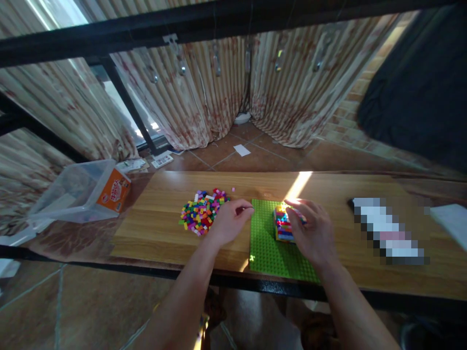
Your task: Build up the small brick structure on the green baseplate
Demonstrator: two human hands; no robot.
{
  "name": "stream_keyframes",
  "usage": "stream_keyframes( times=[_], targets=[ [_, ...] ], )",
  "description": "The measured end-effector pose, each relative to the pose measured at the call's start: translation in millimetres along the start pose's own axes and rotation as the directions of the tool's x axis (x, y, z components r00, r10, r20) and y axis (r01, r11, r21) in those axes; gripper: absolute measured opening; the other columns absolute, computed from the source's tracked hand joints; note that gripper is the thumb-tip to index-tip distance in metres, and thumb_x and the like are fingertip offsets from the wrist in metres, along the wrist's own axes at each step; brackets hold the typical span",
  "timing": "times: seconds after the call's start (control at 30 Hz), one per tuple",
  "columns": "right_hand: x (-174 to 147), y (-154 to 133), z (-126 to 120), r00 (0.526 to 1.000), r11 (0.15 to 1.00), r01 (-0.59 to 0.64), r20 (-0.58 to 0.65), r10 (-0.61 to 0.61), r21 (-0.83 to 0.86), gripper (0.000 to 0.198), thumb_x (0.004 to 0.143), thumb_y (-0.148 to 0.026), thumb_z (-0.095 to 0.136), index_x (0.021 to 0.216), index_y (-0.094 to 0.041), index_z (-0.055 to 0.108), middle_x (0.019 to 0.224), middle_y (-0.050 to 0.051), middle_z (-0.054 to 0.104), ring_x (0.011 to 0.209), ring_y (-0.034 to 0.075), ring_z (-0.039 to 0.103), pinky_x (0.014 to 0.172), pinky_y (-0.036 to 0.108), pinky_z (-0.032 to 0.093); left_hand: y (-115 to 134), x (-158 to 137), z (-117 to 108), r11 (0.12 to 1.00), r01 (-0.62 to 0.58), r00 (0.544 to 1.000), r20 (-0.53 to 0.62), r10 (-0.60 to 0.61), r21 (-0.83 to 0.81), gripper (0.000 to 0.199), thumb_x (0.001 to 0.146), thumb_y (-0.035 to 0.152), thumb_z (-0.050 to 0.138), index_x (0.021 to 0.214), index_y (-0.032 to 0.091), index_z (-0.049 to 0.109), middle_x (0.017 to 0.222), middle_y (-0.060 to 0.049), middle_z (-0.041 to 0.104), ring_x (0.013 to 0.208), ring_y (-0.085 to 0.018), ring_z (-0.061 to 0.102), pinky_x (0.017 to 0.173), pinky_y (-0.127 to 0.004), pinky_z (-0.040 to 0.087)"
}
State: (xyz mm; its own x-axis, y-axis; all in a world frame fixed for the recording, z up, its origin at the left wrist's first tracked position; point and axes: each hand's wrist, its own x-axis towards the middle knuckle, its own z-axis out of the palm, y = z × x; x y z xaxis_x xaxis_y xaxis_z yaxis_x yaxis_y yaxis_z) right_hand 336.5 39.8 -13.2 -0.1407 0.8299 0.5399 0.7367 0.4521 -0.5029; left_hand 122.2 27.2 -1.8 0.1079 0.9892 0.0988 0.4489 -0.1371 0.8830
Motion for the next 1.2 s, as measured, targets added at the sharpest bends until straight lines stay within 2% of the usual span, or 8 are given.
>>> stream_keyframes(
  times=[0.17,0.27,0.37,0.53,0.77,0.97,1.07,1.2],
  targets=[
    [-2,-17,-6,0.993,0.971,0.004,0.113,-0.032,0.238,0.021,0.089,-0.03,0.051,0.101,-0.024,0.068,0.1,0.005,0.066,0.096,0.021,0.058,0.085,0.039,0.047,21,-3,33,0.92,0.096,0.987,0.153,-0.04,-0.379,0.016,0.082,0.022,0.052,0.086,0.014,0.066,0.075,-0.002,0.066,0.07,-0.012,0.06,0.068,-0.024,0.046],
    [-3,-21,-7,0.983,0.95,0.003,0.173,-0.06,0.314,0.023,0.089,-0.03,0.051,0.104,-0.025,0.068,0.102,0.006,0.066,0.099,0.021,0.059,0.087,0.04,0.047,25,-3,36,0.867,0.144,0.984,0.163,-0.074,-0.476,0.018,0.081,0.019,0.053,0.09,0.014,0.067,0.076,-0.002,0.065,0.07,-0.011,0.06,0.065,-0.022,0.044],
    [-3,-21,-8,0.983,0.935,-0.018,0.177,-0.049,0.354,0.023,0.089,-0.032,0.052,0.104,-0.027,0.069,0.103,0.005,0.067,0.099,0.021,0.059,0.086,0.039,0.048,26,-2,35,0.837,0.174,0.983,0.147,-0.113,-0.518,0.018,0.08,0.02,0.055,0.09,0.013,0.068,0.072,-0.002,0.064,0.068,-0.01,0.058,0.062,-0.021,0.041],
    [-3,-20,-8,0.99,0.923,0.022,0.119,-0.073,0.385,0.018,0.087,-0.029,0.057,0.099,-0.028,0.07,0.099,0.004,0.067,0.096,0.02,0.06,0.084,0.038,0.048,28,-2,36,0.792,0.22,0.974,0.176,-0.144,-0.569,0.017,0.079,0.022,0.057,0.088,0.013,0.069,0.07,-0.002,0.064,0.065,-0.01,0.057,0.061,-0.022,0.038],
    [-4,-18,-12,0.995,0.921,-0.015,0.092,-0.023,0.389,0.01,0.084,-0.026,0.06,0.09,-0.025,0.069,0.096,0.002,0.067,0.092,0.018,0.06,0.082,0.036,0.048,31,-2,42,0.768,0.239,0.97,0.179,-0.163,-0.595,0.019,0.08,0.03,0.059,0.082,0.013,0.067,0.065,-0.001,0.062,0.059,-0.009,0.054,0.059,-0.023,0.037],
    [3,8,-12,0.997,0.982,-0.071,-0.028,0.077,0.172,0.014,0.084,-0.028,0.059,0.086,-0.021,0.07,0.094,0.006,0.068,0.088,0.02,0.062,0.079,0.037,0.049,27,-2,42,0.811,0.256,0.967,0.156,-0.204,-0.526,0.016,0.077,0.027,0.06,0.076,0.013,0.066,0.073,-0.002,0.065,0.062,-0.009,0.055,0.061,-0.023,0.04],
    [5,20,-9,0.995,0.992,-0.1,-0.02,0.102,0.076,0.015,0.083,-0.029,0.058,0.082,-0.019,0.071,0.091,0.007,0.068,0.085,0.021,0.062,0.077,0.038,0.049,24,-1,41,0.834,0.271,0.962,0.111,-0.249,-0.48,0.013,0.076,0.025,0.059,0.075,0.014,0.066,0.076,-0.002,0.066,0.061,-0.009,0.055,0.061,-0.023,0.041],
    [5,21,-1,0.998,0.997,-0.068,0.016,0.067,0.037,0.019,0.084,-0.028,0.055,0.08,-0.019,0.071,0.091,0.008,0.068,0.085,0.021,0.061,0.079,0.037,0.048,18,0,42,0.866,0.266,0.963,0.083,-0.255,-0.423,0.012,0.076,0.024,0.059,0.078,0.015,0.066,0.074,-0.002,0.066,0.061,-0.01,0.057,0.061,-0.023,0.043]
  ],
)
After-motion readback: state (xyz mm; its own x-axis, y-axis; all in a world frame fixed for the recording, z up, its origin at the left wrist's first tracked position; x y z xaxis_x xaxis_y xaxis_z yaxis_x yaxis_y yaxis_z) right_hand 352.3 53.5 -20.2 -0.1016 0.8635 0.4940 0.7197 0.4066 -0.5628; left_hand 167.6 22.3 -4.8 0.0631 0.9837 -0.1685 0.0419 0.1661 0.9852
